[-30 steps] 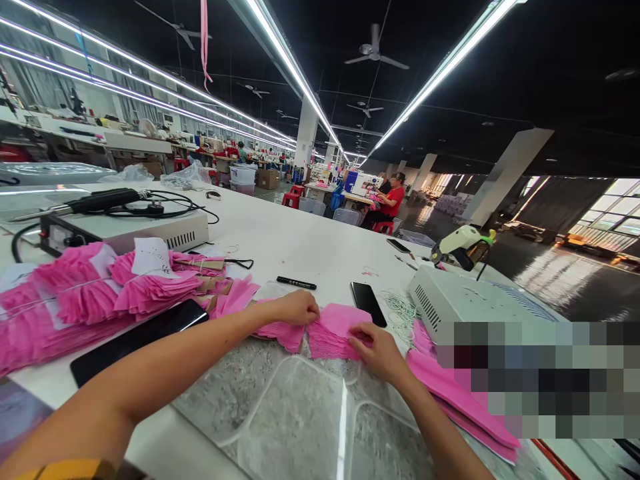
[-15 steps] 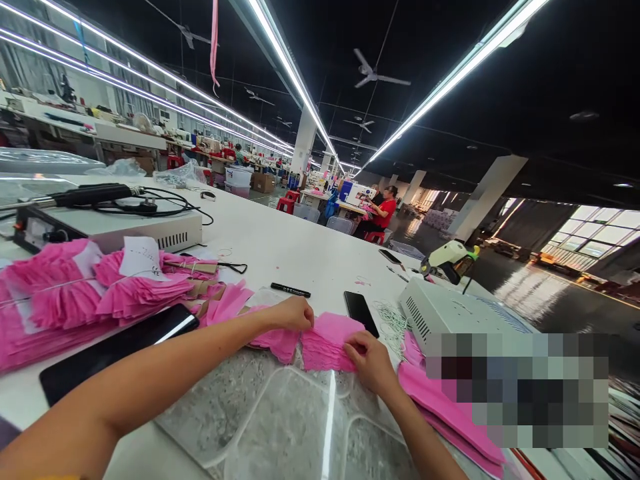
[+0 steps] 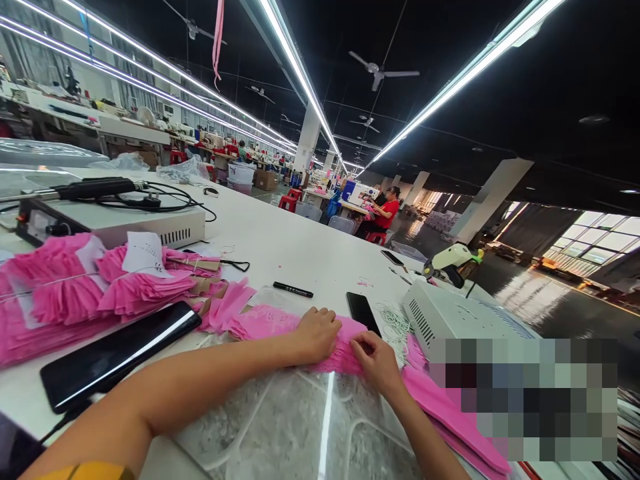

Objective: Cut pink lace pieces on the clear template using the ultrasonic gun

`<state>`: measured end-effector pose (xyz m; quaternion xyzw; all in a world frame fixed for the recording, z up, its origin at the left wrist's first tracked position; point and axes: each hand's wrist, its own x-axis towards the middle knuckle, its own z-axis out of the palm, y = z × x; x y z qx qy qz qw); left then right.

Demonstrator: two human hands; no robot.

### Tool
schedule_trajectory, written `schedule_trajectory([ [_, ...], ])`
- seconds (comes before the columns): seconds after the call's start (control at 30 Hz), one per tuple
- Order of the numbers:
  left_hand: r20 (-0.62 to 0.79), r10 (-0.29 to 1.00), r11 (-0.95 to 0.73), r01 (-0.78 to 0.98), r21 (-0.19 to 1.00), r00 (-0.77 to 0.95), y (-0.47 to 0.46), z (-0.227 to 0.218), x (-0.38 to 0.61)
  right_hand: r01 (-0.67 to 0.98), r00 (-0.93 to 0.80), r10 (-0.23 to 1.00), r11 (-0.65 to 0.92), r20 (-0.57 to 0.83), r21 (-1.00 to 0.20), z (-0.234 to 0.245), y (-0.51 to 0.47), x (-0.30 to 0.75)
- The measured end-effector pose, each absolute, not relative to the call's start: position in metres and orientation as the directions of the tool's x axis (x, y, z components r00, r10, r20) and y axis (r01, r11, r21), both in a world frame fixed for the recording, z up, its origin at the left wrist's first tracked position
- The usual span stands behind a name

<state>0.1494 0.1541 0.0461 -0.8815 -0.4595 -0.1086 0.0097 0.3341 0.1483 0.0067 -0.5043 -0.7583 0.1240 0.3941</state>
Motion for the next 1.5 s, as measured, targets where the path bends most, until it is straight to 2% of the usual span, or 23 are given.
schedule_trajectory([
  [0.17, 0.254, 0.796, -0.564, 0.826, -0.019, 0.549, 0.164, 0.039, 0.132, 0.697, -0.211, 0.802, 0.525, 0.559, -0.489, 0.003, 0.144, 0.341],
  [0.37, 0.307, 0.713, -0.644, 0.762, -0.068, 0.63, 0.148, 0.044, 0.105, 0.725, -0.237, 0.762, 0.551, 0.602, -0.412, 0.009, 0.123, 0.344],
  [0.57, 0.203, 0.566, -0.816, 0.579, -0.002, 0.799, 0.088, 0.036, 0.064, 0.682, -0.402, 0.794, 0.592, 0.456, -0.43, 0.01, 0.047, 0.333],
  [0.67, 0.136, 0.5, -0.866, 0.497, 0.062, 0.855, 0.053, 0.034, 0.043, 0.631, -0.555, 0.76, 0.649, 0.338, -0.425, 0.013, 0.011, 0.323],
  [0.8, 0.125, 0.501, -0.864, 0.485, 0.134, 0.857, 0.035, 0.045, 0.031, 0.577, -0.678, 0.71, 0.676, 0.193, -0.458, 0.029, 0.004, 0.313],
  [0.93, 0.152, 0.627, -0.777, 0.599, 0.192, 0.764, 0.066, 0.057, 0.042, 0.602, -0.506, 0.808, 0.581, 0.302, -0.548, 0.04, 0.052, 0.309],
  [1.13, 0.157, 0.761, -0.648, 0.728, 0.224, 0.629, 0.143, 0.05, 0.08, 0.658, -0.333, 0.863, 0.501, 0.38, -0.562, 0.027, 0.136, 0.304],
  [1.33, 0.083, 0.782, -0.614, 0.741, 0.273, 0.617, 0.172, 0.029, 0.092, 0.648, -0.323, 0.883, 0.469, 0.341, -0.6, 0.011, 0.147, 0.305],
  [1.5, 0.073, 0.759, -0.625, 0.693, 0.359, 0.647, 0.178, 0.026, 0.086, 0.638, -0.315, 0.899, 0.438, 0.305, -0.633, 0.014, 0.143, 0.309],
])
